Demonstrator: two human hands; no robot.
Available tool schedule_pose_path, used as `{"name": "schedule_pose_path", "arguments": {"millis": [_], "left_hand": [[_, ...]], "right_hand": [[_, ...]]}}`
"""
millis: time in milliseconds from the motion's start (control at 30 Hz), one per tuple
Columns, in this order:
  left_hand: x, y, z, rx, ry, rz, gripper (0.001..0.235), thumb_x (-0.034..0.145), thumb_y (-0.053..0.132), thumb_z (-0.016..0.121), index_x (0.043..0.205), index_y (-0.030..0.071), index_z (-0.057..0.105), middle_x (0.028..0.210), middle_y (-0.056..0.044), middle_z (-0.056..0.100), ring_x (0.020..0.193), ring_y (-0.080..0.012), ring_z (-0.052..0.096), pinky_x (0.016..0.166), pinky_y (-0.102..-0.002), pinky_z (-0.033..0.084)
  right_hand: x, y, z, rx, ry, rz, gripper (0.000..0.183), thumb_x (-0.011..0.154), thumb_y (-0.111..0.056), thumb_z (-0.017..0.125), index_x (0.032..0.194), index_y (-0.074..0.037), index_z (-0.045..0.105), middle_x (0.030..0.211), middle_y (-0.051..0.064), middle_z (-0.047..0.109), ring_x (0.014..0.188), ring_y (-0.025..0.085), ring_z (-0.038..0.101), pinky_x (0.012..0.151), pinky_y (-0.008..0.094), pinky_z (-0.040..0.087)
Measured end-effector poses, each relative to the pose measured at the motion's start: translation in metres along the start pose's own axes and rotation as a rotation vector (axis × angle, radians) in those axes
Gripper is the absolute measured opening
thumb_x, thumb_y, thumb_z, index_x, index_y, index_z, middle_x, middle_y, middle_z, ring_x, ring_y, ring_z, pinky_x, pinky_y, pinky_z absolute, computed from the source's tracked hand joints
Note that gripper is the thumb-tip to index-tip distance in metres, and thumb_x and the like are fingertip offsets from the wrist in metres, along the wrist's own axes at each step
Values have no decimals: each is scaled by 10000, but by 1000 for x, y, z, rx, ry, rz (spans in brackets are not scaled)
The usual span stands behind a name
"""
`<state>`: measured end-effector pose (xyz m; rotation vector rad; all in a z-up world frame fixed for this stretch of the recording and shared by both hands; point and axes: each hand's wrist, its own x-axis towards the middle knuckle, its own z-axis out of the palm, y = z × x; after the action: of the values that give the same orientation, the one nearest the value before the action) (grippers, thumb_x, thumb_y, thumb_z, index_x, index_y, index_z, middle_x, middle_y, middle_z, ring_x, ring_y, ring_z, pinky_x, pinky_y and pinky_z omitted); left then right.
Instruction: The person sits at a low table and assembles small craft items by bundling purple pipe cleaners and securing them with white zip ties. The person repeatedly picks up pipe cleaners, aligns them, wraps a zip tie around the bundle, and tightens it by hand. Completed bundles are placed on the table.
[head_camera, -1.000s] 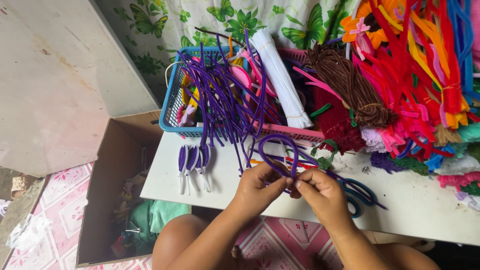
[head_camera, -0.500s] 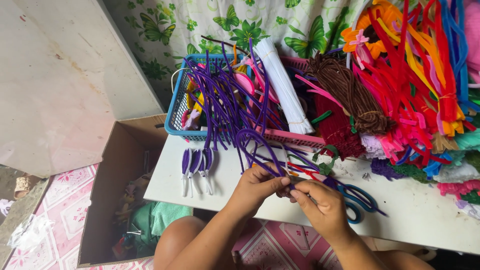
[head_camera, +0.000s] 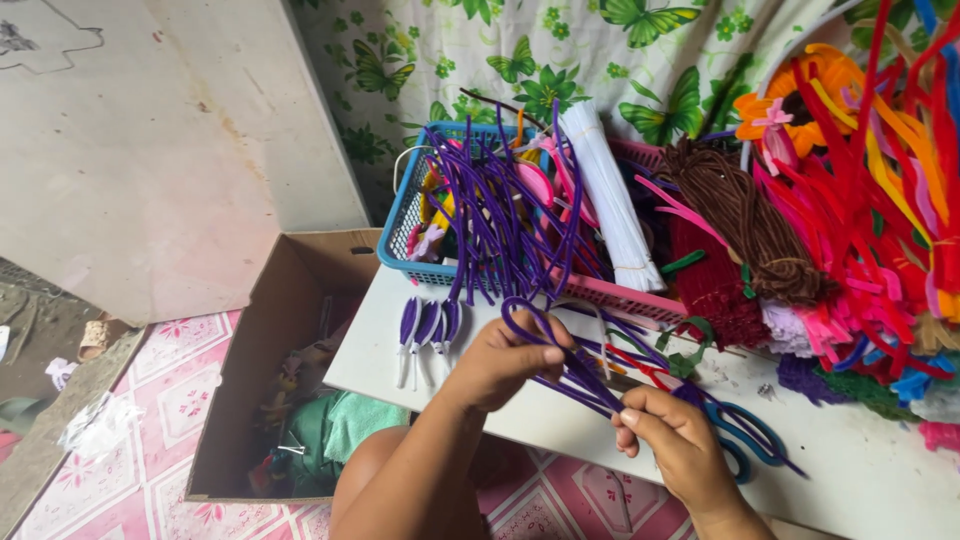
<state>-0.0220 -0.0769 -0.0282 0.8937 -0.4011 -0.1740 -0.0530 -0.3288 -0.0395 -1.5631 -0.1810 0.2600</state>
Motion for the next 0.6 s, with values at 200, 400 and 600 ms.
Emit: {"name": "schedule_pose_path", "arguments": {"millis": [200,400,600], "left_hand": [[-2,27,-19,-14,74,114,183,931,45,726,1103,-8,691,865,-93,655,721,-195,693,742,-313,613],[0,23,-19,23,136,187,173,994,74,660,1075,-65,724,727,-153,669,672,-206,681,620,-293,544],[2,15,2,176,136,207,273,957,125,720,1199,-1,713,823,-58,685,707,-158,656,688,-294,588]], "right_hand": [[7,21,-10,76,-12,20,209,894,-19,571,783,122,680,560,209,625,560,276,587,501,371,439],[11,18,-17,40,-89,-68,191,891,-58,597,786,71,692,600,180,675,588,244,594,524,342,466],[17,19,-18,77,-33,-97,158,889,6,573,777,78,657,605,191,627,591,247,597,506,331,432]]}}
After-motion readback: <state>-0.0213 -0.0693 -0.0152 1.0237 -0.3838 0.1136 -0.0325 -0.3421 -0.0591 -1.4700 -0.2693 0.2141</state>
